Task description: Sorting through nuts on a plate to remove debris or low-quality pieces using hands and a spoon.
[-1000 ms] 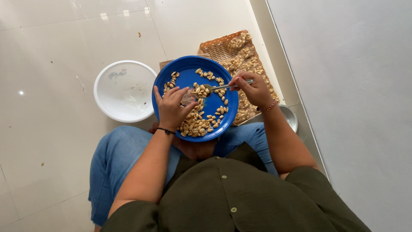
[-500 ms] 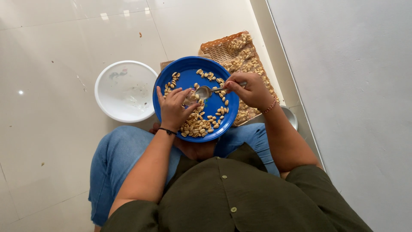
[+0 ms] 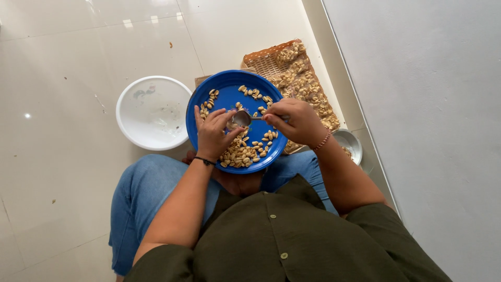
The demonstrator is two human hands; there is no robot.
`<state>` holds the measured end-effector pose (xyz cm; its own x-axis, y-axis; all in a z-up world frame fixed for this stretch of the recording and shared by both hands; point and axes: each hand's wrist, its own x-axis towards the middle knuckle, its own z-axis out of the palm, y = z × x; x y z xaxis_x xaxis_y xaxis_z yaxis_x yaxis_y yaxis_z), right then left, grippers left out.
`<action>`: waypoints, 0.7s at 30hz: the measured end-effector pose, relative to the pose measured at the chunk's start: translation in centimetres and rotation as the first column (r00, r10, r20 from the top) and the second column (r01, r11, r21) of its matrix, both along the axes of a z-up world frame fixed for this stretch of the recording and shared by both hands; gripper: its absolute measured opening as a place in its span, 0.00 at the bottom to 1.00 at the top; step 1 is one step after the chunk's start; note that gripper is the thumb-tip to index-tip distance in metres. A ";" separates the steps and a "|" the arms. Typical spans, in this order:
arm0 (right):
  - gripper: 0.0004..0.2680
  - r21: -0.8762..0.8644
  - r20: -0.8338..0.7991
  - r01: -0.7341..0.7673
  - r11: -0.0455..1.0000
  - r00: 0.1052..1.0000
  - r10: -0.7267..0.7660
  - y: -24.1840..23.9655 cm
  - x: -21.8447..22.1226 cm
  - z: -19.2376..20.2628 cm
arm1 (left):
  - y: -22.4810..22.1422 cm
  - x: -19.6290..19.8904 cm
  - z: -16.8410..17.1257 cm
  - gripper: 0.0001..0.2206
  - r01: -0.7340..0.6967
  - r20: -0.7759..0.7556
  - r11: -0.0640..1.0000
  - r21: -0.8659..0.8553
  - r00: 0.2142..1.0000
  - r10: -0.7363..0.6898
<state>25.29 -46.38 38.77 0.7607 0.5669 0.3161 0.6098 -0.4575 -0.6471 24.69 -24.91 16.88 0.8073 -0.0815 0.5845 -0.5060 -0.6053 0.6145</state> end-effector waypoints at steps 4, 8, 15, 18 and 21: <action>0.08 0.045 0.042 0.065 0.997 0.997 -0.067 -2.1 0.5 -0.5 | 0.2 0.1 0.9 0.24 0.044 0.001 0.989 -0.144 0.999 -0.044; 0.09 0.124 -0.090 0.186 0.975 0.980 -0.176 -3.7 0.8 -1.5 | 0.1 0.4 1.5 0.23 0.144 -0.007 0.964 -0.225 0.989 -0.150; 0.09 0.068 -0.160 0.283 0.957 0.950 -0.270 -5.5 0.5 -5.6 | 0.8 0.6 1.7 0.26 0.196 0.010 0.936 -0.292 0.979 -0.202; 0.10 0.074 -0.225 0.320 0.945 0.928 -0.296 -6.1 -0.1 -7.7 | 0.9 0.4 1.5 0.27 0.161 0.012 0.937 -0.311 0.986 -0.166; 0.09 0.010 -0.335 0.341 0.940 0.887 -0.318 -5.5 -0.1 -10.5 | 1.1 0.6 2.0 0.29 0.155 0.038 0.939 -0.308 0.988 -0.151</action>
